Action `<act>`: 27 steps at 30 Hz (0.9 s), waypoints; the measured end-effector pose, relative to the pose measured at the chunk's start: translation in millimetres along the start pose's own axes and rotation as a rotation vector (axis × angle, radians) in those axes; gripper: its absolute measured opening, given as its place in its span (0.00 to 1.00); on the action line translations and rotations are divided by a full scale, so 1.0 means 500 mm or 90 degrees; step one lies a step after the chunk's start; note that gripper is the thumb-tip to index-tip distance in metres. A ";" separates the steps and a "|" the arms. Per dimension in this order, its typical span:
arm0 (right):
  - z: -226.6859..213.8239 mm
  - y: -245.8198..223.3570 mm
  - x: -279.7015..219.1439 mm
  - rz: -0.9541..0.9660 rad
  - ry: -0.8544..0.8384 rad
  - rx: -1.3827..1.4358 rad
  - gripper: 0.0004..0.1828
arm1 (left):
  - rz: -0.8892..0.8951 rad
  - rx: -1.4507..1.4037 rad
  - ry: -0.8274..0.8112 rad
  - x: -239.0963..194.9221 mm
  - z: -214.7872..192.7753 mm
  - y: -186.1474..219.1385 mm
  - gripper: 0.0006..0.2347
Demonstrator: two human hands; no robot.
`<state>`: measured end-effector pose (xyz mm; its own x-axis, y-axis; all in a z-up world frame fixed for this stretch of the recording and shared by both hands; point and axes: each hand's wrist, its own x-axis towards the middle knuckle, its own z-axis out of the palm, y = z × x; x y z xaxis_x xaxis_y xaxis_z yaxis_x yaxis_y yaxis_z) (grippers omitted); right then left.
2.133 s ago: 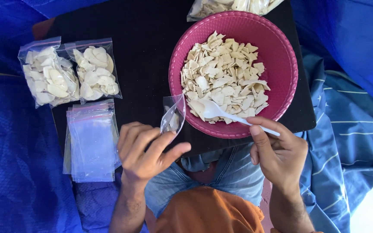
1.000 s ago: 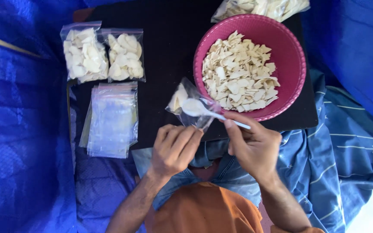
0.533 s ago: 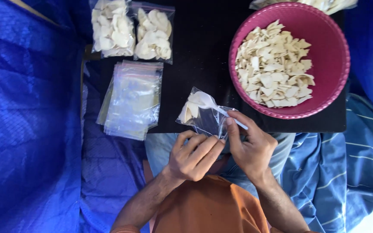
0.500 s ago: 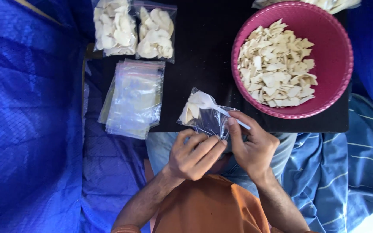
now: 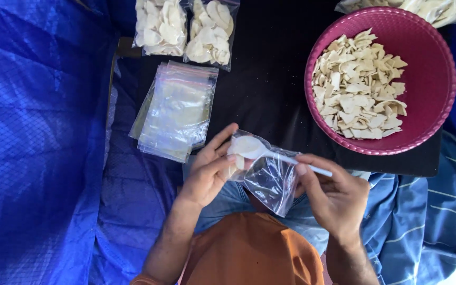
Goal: Bagging dried food flakes from a bowl into small plastic bags using a spoon.
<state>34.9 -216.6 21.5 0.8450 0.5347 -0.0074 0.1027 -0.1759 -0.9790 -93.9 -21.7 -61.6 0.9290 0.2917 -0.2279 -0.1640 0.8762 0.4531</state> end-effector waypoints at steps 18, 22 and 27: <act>-0.022 -0.118 -0.050 -0.164 0.018 -0.386 0.10 | -0.085 -0.091 0.073 0.004 0.006 -0.085 0.12; -0.029 -0.074 -0.029 -0.213 0.019 -0.368 0.14 | -0.069 -0.057 0.043 0.018 0.019 -0.080 0.17; -0.023 -0.056 0.003 -0.241 0.051 -0.333 0.11 | -0.062 -0.012 0.068 0.043 0.019 -0.074 0.15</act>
<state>39.2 -220.5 51.4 0.7344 0.5795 0.3533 0.6261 -0.3775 -0.6823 -64.6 -51.5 -74.9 0.9004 0.2426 -0.3612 -0.0815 0.9095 0.4077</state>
